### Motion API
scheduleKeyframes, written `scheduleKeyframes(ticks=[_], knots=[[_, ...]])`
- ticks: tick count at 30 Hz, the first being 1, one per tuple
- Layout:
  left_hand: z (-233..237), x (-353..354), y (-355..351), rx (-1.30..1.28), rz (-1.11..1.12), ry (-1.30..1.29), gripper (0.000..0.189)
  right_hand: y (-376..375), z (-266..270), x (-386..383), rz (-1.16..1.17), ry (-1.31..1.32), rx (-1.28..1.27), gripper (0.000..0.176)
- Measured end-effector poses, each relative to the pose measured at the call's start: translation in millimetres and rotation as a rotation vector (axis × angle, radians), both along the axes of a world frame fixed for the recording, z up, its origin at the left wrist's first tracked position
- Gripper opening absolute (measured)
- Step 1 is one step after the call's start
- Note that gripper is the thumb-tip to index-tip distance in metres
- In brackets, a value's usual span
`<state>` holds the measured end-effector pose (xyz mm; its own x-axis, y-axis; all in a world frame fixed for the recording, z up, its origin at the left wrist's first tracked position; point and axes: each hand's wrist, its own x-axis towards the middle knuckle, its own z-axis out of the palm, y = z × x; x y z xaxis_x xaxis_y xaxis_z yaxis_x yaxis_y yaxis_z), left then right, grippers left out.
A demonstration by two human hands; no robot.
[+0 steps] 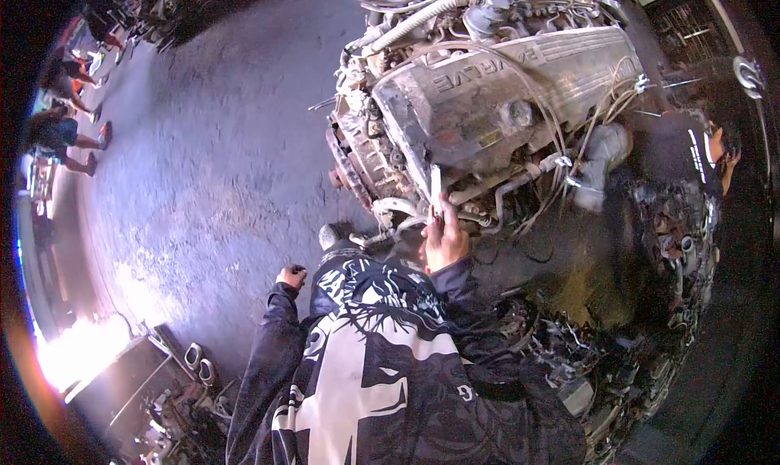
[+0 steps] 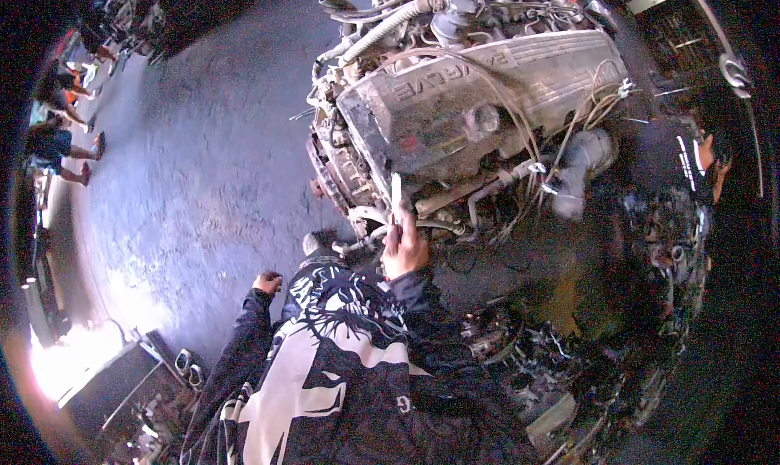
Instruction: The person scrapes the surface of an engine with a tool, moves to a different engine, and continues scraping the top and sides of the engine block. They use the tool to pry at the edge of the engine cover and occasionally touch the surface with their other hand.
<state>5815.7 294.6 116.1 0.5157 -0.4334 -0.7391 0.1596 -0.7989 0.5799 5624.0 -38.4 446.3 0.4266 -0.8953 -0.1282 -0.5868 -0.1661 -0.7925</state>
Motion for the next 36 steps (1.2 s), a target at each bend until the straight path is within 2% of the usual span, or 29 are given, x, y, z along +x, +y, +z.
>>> scheduleKeyframes(ticks=[1, 4, 7, 8, 10, 12, 13, 15, 17, 19, 22, 24, 28, 30, 32, 36], knots=[[0, 0, 2, 0.026, -0.002, 0.017, 0.03, -3, -22, 1, 0.029, 0.022, -0.097, 0.044], [19, 2, 4, 0.061, -0.007, -0.002, 0.031, -9, -38, 16, 0.074, 0.091, -0.203, 0.048], [35, 7, 2, 0.109, -0.017, -0.038, 0.031, -13, -38, 33, 0.01, 0.001, -0.154, 0.052], [24, 7, 7, 0.111, -0.017, -0.037, 0.031, -14, -34, 40, -0.003, -0.008, -0.147, 0.053], [11, 7, 10, 0.053, 0.048, -0.006, 0.031, -13, -19, 49, 0.009, 0.141, -0.228, 0.053], [9, 7, 10, 0.086, 0.02, 0.003, 0.03, -16, -17, 53, -0.005, 0.158, -0.172, 0.053], [9, 9, 8, 0.116, -0.006, 0.008, 0.03, -19, -18, 53, 0.087, 0.023, -0.216, 0.052], [11, 13, 3, 0.087, -0.032, 0.008, 0.03, -20, -16, 49, 0.193, -0.067, -0.224, 0.051], [13, 16, -3, 0.059, -0.051, 0.01, 0.03, -17, -11, 41, 0.146, -0.096, -0.23, 0.05], [14, 18, -9, 0.069, -0.032, -0.047, 0.03, -4, 10, 29, 0.026, -0.219, 0.041, 0.047], [41, 14, -19, 0.053, -0.035, -0.056, 0.029, 8, 15, 2, -0.038, -0.167, -0.01, 0.046], [34, 11, -14, 0.045, -0.039, -0.051, 0.03, 13, 16, -5, -0.045, -0.135, 0.046, 0.048], [21, 11, -3, 0.066, -0.059, -0.002, 0.03, 12, 4, -5, -0.04, 0.015, -0.018, 0.05], [11, 18, 2, 0.064, -0.063, 0.016, 0.03, 8, -14, -5, 0.035, 0.078, -0.395, 0.05], [11, 23, 1, 0.097, -0.081, -0.038, 0.023, 9, -15, -2, 0.031, 0.069, -0.402, 0.051], [21, 31, -5, 0.079, -0.06, -0.039, 0.03, 10, -27, 4, -0.007, 0.011, -0.346, 0.052]])
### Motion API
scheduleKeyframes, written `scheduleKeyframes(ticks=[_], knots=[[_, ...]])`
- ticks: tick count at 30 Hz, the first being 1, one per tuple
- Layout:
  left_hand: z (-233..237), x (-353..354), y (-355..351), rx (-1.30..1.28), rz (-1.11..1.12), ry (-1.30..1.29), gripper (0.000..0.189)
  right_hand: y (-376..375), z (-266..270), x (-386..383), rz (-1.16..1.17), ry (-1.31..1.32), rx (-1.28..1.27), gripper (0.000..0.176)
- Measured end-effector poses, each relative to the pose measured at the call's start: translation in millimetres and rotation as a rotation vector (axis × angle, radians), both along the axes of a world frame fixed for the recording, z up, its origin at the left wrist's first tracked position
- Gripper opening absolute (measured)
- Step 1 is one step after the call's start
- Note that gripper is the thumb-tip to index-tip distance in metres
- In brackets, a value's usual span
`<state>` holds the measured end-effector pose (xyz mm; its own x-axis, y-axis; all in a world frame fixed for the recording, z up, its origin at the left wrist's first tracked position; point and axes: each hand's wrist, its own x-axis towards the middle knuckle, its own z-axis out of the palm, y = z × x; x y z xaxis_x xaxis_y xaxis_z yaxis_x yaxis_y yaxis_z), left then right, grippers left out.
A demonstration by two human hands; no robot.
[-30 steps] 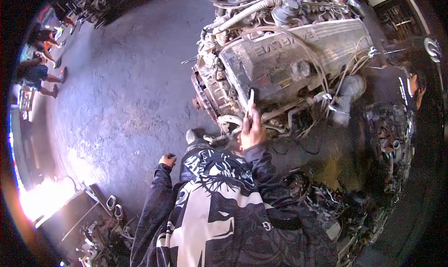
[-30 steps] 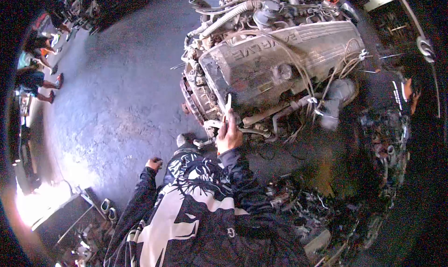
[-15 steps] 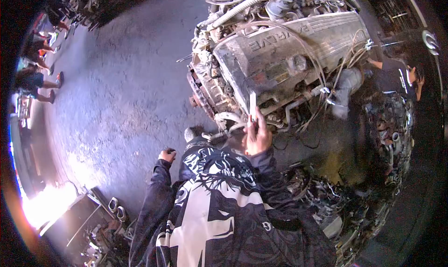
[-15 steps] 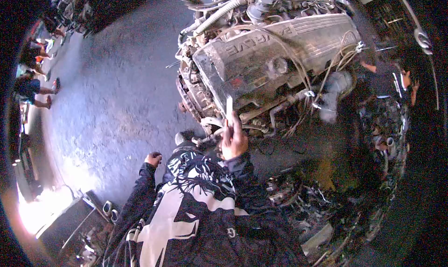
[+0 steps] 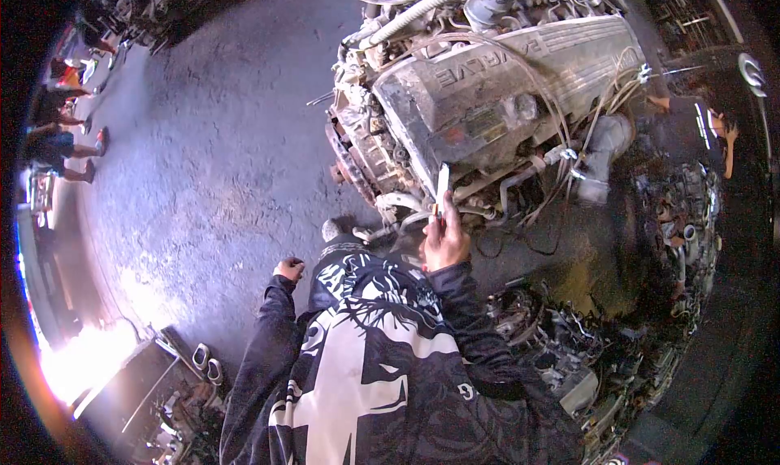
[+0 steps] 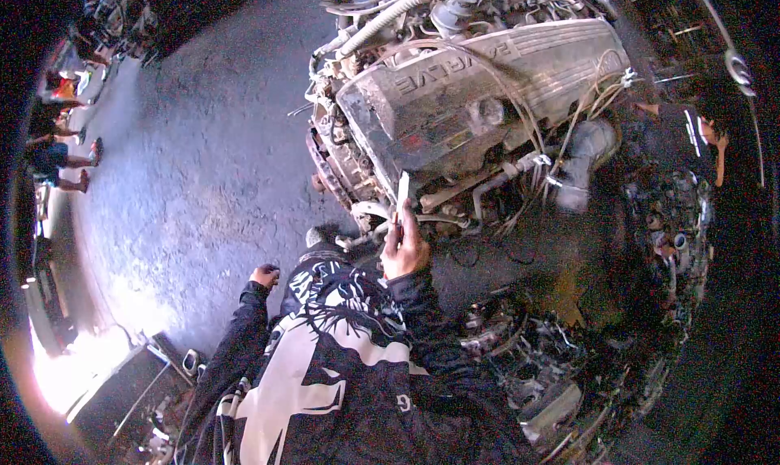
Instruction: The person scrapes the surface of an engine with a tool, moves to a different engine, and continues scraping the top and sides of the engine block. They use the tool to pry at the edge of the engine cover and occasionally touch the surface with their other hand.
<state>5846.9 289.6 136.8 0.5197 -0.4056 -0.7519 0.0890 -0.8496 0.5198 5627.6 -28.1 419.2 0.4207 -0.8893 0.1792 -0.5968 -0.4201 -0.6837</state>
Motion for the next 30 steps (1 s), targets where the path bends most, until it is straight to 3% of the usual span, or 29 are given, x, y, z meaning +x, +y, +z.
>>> scheduleKeyframes(ticks=[5, 7, 8, 10, 16, 20, 21, 24, 27, 30], knots=[[1, 13, -8, -0.013, -0.056, 0.03, 0.029, 4, 11, 7, -0.019, -0.017, -0.001, 0.054], [6, 19, -7, -0.022, -0.04, 0.03, 0.03, 12, 25, 8, -0.062, -0.142, 0.292, 0.048], [9, 23, -6, -0.033, -0.019, 0.032, 0.03, 16, 24, 8, -0.035, -0.197, 0.198, 0.048], [-1, 30, -2, -0.048, -0.026, 0.014, 0.03, 20, 31, 7, -0.079, -0.062, 0.348, 0.05], [-7, 45, 12, -0.01, -0.034, 0.041, 0.031, 20, 19, 21, -0.148, -0.07, 0.307, 0.052], [-16, 57, 14, -0.052, -0.055, 0.044, 0.032, 14, 39, 48, -0.125, -0.047, 0.283, 0.049], [-12, 60, 12, -0.053, -0.056, 0.044, 0.032, 14, 57, 58, -0.191, -0.013, 0.442, 0.046], [23, 67, -3, -0.041, -0.073, -0.026, 0.032, -7, 13, 59, -0.134, -0.046, 0.283, 0.046], [24, 74, -8, -0.052, -0.063, -0.039, 0.032, -17, 1, 55, -0.025, -0.064, 0.158, 0.047], [8, 78, -3, -0.099, -0.035, -0.03, 0.031, -3, 49, 49, -0.087, -0.108, 0.457, 0.051]])
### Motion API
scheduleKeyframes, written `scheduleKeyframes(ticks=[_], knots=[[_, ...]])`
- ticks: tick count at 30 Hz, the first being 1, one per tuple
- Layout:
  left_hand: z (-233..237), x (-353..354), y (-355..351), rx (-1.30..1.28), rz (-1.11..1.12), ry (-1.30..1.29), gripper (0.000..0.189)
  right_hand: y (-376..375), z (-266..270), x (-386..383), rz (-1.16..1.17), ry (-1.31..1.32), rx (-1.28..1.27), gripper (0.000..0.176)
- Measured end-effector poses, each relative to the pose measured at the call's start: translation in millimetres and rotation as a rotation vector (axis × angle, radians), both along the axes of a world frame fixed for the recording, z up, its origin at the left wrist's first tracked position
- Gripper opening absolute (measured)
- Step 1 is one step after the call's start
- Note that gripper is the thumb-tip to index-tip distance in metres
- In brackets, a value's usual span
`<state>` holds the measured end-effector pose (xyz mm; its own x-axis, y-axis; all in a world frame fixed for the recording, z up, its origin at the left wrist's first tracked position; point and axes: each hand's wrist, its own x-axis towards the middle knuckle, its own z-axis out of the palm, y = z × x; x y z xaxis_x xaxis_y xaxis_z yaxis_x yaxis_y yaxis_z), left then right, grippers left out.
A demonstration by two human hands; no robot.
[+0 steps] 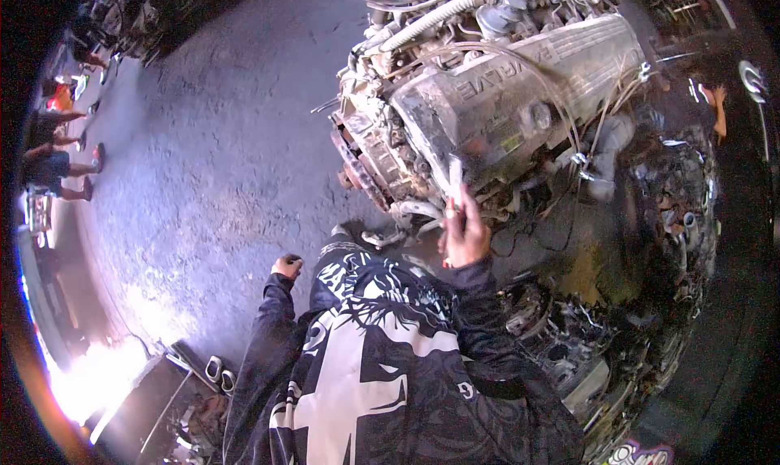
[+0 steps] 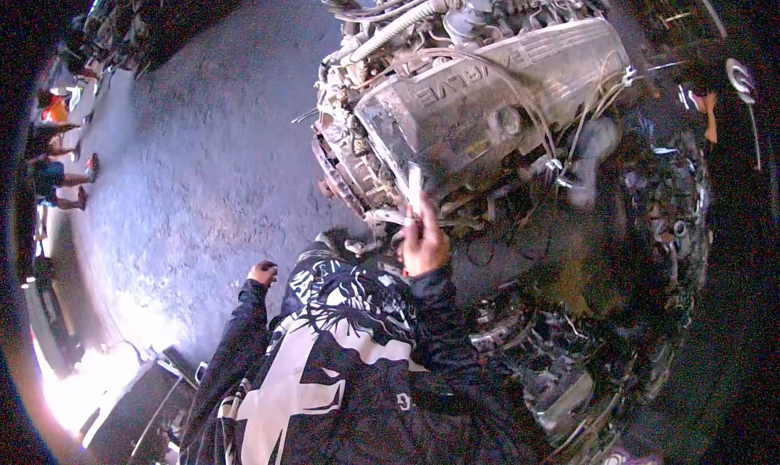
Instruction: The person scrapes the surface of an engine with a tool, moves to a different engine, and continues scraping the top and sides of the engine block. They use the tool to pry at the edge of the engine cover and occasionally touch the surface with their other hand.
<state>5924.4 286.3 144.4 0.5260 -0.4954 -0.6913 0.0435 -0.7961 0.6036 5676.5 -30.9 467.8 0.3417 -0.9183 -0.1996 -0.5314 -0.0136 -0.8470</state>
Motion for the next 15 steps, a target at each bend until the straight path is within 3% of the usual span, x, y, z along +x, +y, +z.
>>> scheduleKeyframes(ticks=[2, 6, 15], knots=[[-6, -6, 5, 0.044, 0.038, 0.025, 0.03, 4, -1, -19, -0.108, -0.109, -0.056, 0.045], [-33, -16, 12, 0.059, 0.034, 0.075, 0.028, 5, -20, -40, -0.053, -0.073, -0.094, 0.049], [-8, -21, -4, 0.054, 0.032, 0.059, 0.027, 2, -24, -13, -0.152, -0.155, 0.0, 0.046]])
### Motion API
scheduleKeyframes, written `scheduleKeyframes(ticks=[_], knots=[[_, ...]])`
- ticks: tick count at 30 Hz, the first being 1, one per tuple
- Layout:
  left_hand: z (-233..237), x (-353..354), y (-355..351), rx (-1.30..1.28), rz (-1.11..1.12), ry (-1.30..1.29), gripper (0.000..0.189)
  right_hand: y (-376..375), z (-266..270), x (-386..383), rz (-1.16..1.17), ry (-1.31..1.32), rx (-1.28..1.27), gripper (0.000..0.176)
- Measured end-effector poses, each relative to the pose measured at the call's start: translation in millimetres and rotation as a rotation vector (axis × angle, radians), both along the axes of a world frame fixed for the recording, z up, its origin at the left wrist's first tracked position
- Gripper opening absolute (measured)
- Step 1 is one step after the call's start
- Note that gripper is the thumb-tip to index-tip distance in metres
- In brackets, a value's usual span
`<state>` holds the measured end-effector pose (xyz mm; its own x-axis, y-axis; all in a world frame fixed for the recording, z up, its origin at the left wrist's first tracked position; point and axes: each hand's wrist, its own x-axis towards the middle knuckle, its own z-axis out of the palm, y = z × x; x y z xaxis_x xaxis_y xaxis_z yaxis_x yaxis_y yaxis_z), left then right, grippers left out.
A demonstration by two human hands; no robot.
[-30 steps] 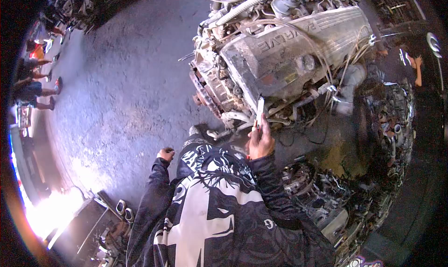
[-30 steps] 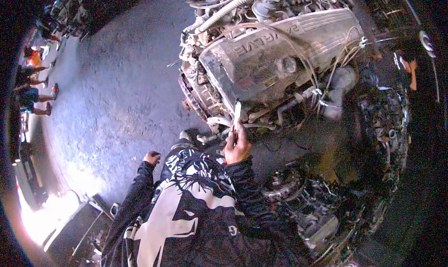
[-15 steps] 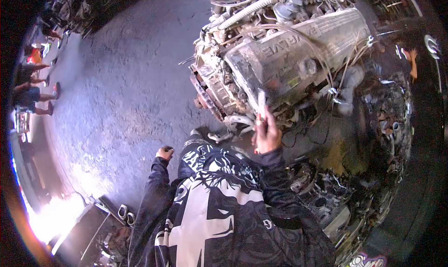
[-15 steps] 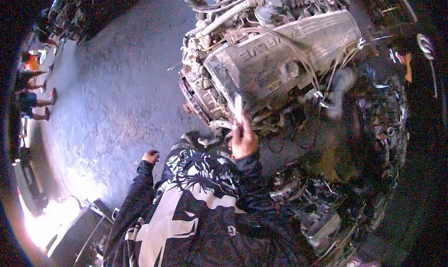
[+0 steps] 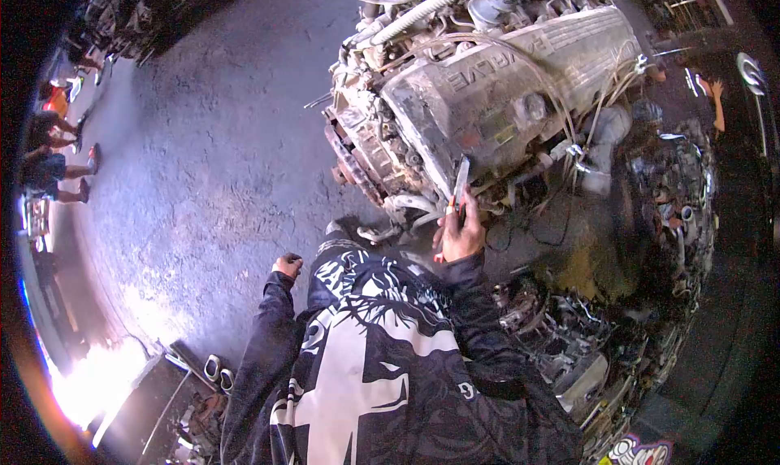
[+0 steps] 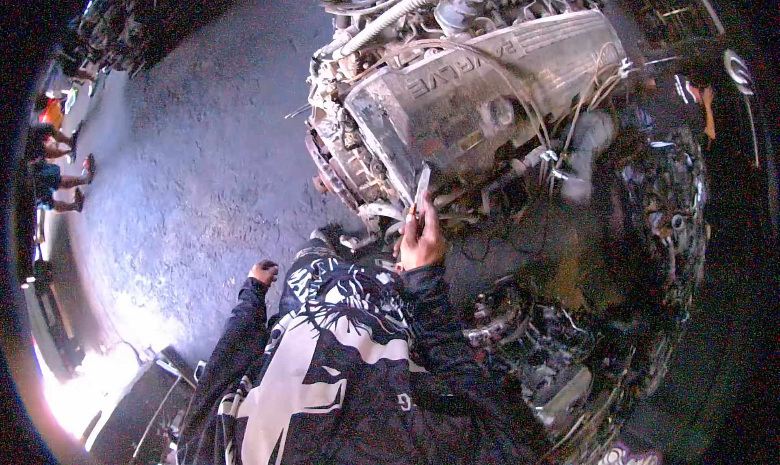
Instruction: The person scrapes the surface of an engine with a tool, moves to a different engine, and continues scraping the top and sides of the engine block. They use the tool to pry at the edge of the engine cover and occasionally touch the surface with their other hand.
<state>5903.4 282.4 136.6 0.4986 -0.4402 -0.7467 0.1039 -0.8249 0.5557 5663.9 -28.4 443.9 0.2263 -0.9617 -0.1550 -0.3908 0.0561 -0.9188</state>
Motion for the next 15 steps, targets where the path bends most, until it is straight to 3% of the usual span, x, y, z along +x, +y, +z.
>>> scheduleKeyframes(ticks=[5, 7, 11, 15], knots=[[-17, 2, 3, -0.025, -0.051, 0.009, 0.029, -9, -5, 11, -0.06, -0.11, 0.051, 0.042], [-23, 0, 3, -0.046, -0.069, 0.007, 0.029, -11, -5, 10, 0.017, -0.181, 0.021, 0.04], [-6, -4, -4, -0.029, -0.128, -0.003, 0.029, -18, 13, 15, 0.09, -0.441, 0.286, 0.048], [-2, -4, -13, -0.063, -0.091, -0.012, 0.03, -6, 20, -6, 0.075, -0.258, 0.17, 0.051]])
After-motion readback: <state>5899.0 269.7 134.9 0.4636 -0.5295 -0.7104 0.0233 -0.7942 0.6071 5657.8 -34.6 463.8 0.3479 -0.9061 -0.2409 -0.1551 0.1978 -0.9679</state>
